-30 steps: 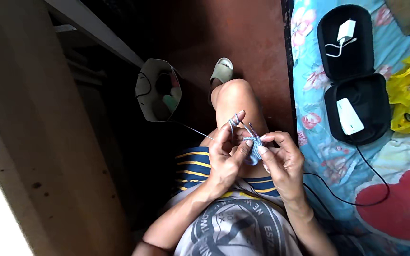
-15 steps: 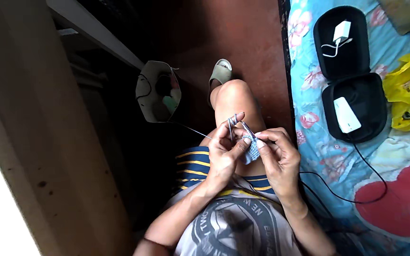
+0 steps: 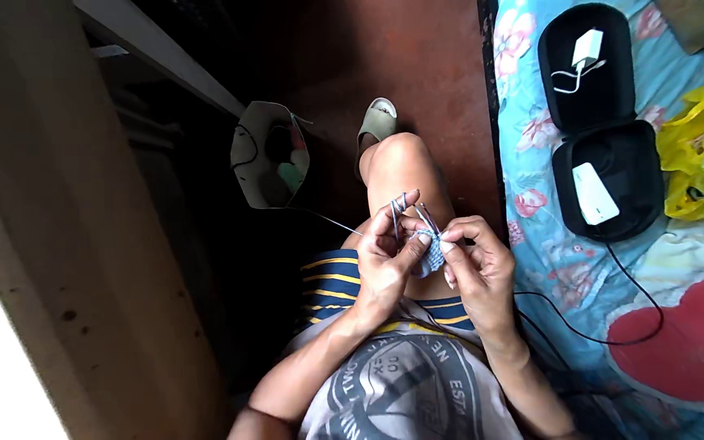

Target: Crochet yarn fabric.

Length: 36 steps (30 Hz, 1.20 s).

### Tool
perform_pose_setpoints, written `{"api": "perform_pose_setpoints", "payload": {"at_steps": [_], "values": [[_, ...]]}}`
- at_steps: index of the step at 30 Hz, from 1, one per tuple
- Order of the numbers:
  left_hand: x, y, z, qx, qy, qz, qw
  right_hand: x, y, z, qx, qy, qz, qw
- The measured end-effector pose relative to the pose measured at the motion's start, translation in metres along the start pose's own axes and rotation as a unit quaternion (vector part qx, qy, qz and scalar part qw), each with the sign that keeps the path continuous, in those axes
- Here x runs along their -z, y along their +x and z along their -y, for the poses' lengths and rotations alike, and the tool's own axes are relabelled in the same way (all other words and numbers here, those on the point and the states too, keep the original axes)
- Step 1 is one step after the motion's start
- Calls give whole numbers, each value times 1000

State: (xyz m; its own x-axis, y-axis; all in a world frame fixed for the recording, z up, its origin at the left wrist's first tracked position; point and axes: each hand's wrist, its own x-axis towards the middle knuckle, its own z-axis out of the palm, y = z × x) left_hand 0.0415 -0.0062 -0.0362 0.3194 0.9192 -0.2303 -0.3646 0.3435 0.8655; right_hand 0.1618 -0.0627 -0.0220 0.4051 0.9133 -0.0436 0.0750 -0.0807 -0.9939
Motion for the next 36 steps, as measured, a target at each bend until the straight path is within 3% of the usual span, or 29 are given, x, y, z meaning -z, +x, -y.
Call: {"api": "perform_pose_setpoints", "payload": {"at_steps": [8,28,36], "values": [[-2,-2,4,-11,4,-15,1000,-3,0,1,5,-76,-28,997],[14,-6,18,-9,-32,-35,999,-2,0,1,-17,-3,-17,1000],[14,0,10,-31,11,16,999,0,2,2,-68,41,14,997]]}}
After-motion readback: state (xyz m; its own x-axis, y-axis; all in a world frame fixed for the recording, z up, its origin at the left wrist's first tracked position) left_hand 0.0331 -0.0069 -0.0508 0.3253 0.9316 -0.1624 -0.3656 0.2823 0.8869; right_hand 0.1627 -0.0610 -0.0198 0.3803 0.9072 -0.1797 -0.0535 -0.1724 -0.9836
